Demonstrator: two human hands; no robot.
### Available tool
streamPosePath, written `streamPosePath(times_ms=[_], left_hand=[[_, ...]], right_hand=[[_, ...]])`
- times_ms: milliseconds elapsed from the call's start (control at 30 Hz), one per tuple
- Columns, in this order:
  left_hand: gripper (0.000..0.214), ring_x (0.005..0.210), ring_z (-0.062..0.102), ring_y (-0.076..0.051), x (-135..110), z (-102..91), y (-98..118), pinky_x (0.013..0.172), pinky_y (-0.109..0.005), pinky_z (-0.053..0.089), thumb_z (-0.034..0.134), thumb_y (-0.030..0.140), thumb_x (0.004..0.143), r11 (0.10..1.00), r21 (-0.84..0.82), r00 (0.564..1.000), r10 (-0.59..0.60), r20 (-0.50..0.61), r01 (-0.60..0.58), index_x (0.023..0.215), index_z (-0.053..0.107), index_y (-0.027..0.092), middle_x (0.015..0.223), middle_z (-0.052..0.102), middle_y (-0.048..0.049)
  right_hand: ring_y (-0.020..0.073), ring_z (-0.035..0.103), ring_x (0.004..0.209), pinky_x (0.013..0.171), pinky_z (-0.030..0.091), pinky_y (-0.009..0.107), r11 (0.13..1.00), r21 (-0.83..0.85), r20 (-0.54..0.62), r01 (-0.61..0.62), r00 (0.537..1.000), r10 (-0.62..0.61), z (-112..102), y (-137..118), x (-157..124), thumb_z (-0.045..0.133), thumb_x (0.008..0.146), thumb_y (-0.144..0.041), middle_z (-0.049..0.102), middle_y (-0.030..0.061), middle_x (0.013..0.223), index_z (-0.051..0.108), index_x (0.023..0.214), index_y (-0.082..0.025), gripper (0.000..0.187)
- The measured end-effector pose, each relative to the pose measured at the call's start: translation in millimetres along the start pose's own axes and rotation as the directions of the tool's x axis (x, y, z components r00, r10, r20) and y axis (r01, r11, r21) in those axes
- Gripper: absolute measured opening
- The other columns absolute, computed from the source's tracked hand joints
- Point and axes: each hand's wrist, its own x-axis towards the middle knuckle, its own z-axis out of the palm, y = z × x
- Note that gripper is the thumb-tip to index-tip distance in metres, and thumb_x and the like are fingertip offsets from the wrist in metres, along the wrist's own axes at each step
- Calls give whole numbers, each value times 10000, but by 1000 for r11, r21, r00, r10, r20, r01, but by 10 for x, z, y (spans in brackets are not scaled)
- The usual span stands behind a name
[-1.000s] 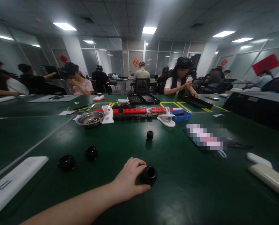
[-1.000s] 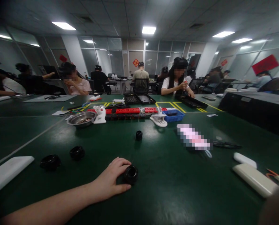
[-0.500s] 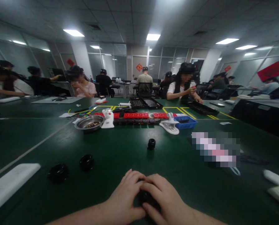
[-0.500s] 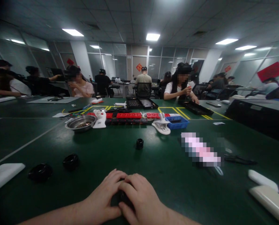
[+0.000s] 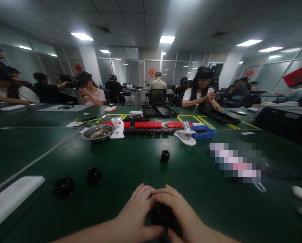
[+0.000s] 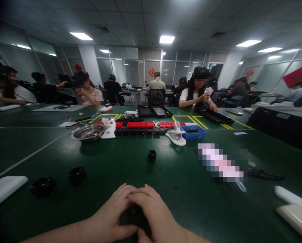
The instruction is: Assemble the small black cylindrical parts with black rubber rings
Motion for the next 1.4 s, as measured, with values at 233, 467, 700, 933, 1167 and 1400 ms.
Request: streamPosePath(times_ms=[233, 467, 700, 933, 1167, 1400], left_hand=[[385, 1060, 466, -232, -4, -4, 31, 1044, -474, 206, 692, 303, 664, 1000, 14, 1000, -1, -24, 1, 1030, 579, 256, 1102, 533, -32], [479, 1120, 426, -245, -13, 27, -9, 1049, -495, 180, 663, 308, 694, 1000, 14, 999, 23, -35, -22, 1147, 507, 286, 1195, 493, -32], [379, 1030, 464, -230, -3, -13, 28, 1005, -462, 268, 670, 281, 684, 999, 17, 999, 27, -39, -27, 1047, 562, 264, 1083, 525, -31], [459, 1104, 429, -241, -2, -14, 14, 1042, -482, 199, 695, 271, 655, 1000, 24, 1000, 12, -7, -12, 1090, 546, 281, 1165, 505, -27], [427, 1036, 473, -254, 14, 12, 7, 1019, -489, 230, 739, 396, 611, 999, -9, 998, -36, -46, 36, 994, 610, 257, 1099, 539, -28], [405, 1043, 468, -244, 16, 25, -9, 1007, -449, 255, 729, 315, 635, 1000, -2, 998, -24, -56, 24, 1016, 606, 257, 1101, 547, -20]], right_hand=[[275, 491, 970, 897, 374, 465, 945, 4, -113, -326, 939, 325, 18, 25, 44, 653, 663, -342, 524, 101, 1008, 507, 913, -189, 327], [278, 351, 1212, 1037, 107, 535, 940, 201, 66, -274, 962, 266, 19, 38, 11, 495, 788, -304, 448, 83, 1247, 425, 1214, -265, 434], [231, 499, 941, 817, 433, 362, 900, 254, -99, -355, 916, 389, 52, 36, 39, 615, 693, -305, 508, 73, 981, 528, 924, -197, 269], [258, 370, 1182, 979, 302, 430, 918, 288, 38, -274, 961, 275, -3, 53, 14, 492, 745, -243, 437, 92, 1247, 422, 1223, -229, 484], [212, 500, 833, 747, 440, 353, 892, 235, -130, -386, 897, 422, 61, 35, 62, 594, 687, -328, 517, 50, 879, 511, 862, -190, 238], [232, 443, 1104, 941, 346, 411, 901, 344, -34, -265, 955, 294, 41, 63, 30, 483, 799, -292, 502, 84, 1167, 472, 1165, -225, 373]])
